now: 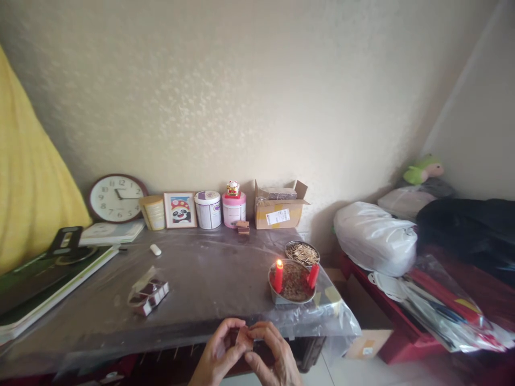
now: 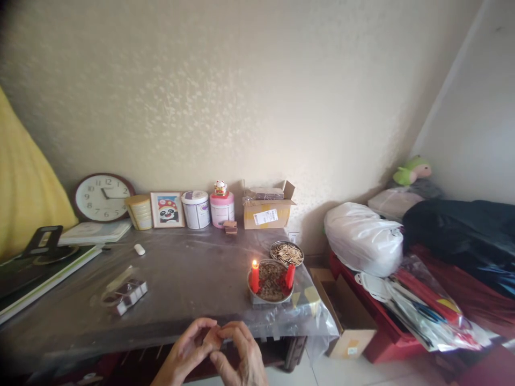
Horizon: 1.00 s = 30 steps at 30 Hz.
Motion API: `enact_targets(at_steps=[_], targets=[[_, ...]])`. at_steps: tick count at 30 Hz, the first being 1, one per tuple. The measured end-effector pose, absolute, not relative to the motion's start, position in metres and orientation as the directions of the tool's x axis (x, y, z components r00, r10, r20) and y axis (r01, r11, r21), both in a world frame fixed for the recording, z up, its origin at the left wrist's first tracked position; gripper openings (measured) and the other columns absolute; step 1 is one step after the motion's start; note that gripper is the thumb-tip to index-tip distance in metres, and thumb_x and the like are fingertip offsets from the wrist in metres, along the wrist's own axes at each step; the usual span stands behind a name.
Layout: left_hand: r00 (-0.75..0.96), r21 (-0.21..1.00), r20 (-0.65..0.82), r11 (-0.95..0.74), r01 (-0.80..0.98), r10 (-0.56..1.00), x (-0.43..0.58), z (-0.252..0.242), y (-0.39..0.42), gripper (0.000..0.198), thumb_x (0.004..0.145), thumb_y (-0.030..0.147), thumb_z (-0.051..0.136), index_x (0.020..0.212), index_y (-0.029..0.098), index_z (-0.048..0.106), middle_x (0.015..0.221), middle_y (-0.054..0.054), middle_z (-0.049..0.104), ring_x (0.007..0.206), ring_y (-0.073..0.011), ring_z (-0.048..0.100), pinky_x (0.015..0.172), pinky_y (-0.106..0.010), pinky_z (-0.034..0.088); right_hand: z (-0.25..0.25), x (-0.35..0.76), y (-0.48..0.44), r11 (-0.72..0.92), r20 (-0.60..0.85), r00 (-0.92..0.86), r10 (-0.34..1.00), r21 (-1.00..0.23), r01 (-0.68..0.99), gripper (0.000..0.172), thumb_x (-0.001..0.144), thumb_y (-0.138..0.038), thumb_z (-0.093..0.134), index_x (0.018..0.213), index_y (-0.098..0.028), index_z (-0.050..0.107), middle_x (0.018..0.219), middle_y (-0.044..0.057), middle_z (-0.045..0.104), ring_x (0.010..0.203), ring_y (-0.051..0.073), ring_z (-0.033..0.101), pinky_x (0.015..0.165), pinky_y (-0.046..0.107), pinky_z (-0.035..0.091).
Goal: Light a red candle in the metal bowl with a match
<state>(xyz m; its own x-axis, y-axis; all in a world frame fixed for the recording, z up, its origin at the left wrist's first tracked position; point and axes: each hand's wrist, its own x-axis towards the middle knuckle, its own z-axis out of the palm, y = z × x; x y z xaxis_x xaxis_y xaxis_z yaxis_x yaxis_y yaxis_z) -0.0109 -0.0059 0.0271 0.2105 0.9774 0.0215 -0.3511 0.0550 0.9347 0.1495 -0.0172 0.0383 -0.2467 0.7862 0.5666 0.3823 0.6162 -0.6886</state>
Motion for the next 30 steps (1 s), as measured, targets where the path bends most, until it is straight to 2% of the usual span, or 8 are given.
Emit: enact_targets(at_steps=[5,10,13,16,20,24,30], targets=[[0.25,0.936,0.027,0.063,-0.346,0.968,-0.015,0.021,-0.007,0.032,0.068,0.038,0.071,0.095,0.023,0.064,0.09,-0.006,0.067,0.087,-0.0242,0.058,0.078,-0.034,0.043,0.038,0.15,-0.019,0.569,0.512,-0.249,0.822,-0.716,0.406,0.024,0.075,-0.019,0.066,0.098,-0.024,0.06,0.099,0.003,0.063,0.091,0.017,0.064,0.081,0.024,0.051],[0.277,0.928,0.053,0.055,-0.369,0.96,-0.015,0.014,-0.005,0.034,0.067,0.038,0.072,0.097,0.024,0.064,0.09,-0.007,0.067,0.087,-0.025,0.058,0.079,-0.036,0.043,0.036,0.152,-0.019,0.531,0.461,-0.264,0.847,-0.743,0.406,0.027,0.075,-0.017,0.065,0.101,-0.023,0.059,0.102,0.004,0.063,0.092,0.018,0.063,0.082,0.025,0.051],[0.263,0.904,0.07,0.05,-0.424,0.962,-0.013,0.014,-0.004,0.038,0.066,0.038,0.074,0.099,0.023,0.064,0.095,-0.008,0.067,0.093,-0.0266,0.058,0.083,-0.037,0.042,0.037,0.154,-0.019,0.529,0.483,-0.215,0.849,-0.763,0.373,0.028,0.075,-0.017,0.066,0.1,-0.025,0.059,0.103,0.003,0.064,0.095,0.018,0.063,0.082,0.024,0.051],[0.288,0.83,-0.019,0.176,-0.529,0.957,-0.012,0.018,-0.005,0.042,0.068,0.041,0.071,0.105,0.025,0.062,0.105,-0.008,0.064,0.099,-0.0284,0.058,0.085,-0.039,0.043,0.038,0.157,-0.02,0.546,0.52,-0.173,0.837,-0.772,0.326,0.028,0.077,-0.02,0.065,0.103,-0.026,0.058,0.107,0.003,0.063,0.098,0.018,0.063,0.083,0.024,0.051],[0.43,0.72,-0.119,0.376,-0.583,0.895,-0.009,0.025,-0.009,0.028,0.079,0.043,0.059,0.098,0.022,0.063,0.102,-0.008,0.065,0.099,-0.0274,0.058,0.085,-0.041,0.043,0.038,0.158,-0.021,0.576,0.541,-0.201,0.817,-0.745,0.336,0.028,0.076,-0.019,0.064,0.103,-0.024,0.057,0.108,0.004,0.062,0.098,0.018,0.063,0.085,0.024,0.05],[0.492,0.678,-0.14,0.445,-0.585,0.859,-0.006,0.027,-0.011,0.024,0.08,0.039,0.058,0.093,0.02,0.064,0.101,-0.008,0.065,0.104,-0.0269,0.056,0.088,-0.04,0.041,0.032,0.154,-0.022,0.606,0.572,-0.208,0.793,-0.706,0.367,0.029,0.076,-0.025,0.065,0.105,-0.024,0.058,0.111,0.006,0.061,0.101,0.019,0.061,0.087,0.025,0.049],[0.543,0.624,-0.153,0.507,-0.595,0.826,-0.009,0.021,-0.011,0.022,0.081,0.036,0.058,0.093,0.019,0.064,0.1,-0.008,0.064,0.102,-0.0263,0.056,0.083,-0.037,0.041,0.023,0.151,-0.024,0.615,0.599,-0.178,0.781,-0.688,0.384,0.028,0.081,-0.038,0.062,0.105,-0.025,0.058,0.111,0.007,0.061,0.102,0.019,0.061,0.089,0.025,0.048]])
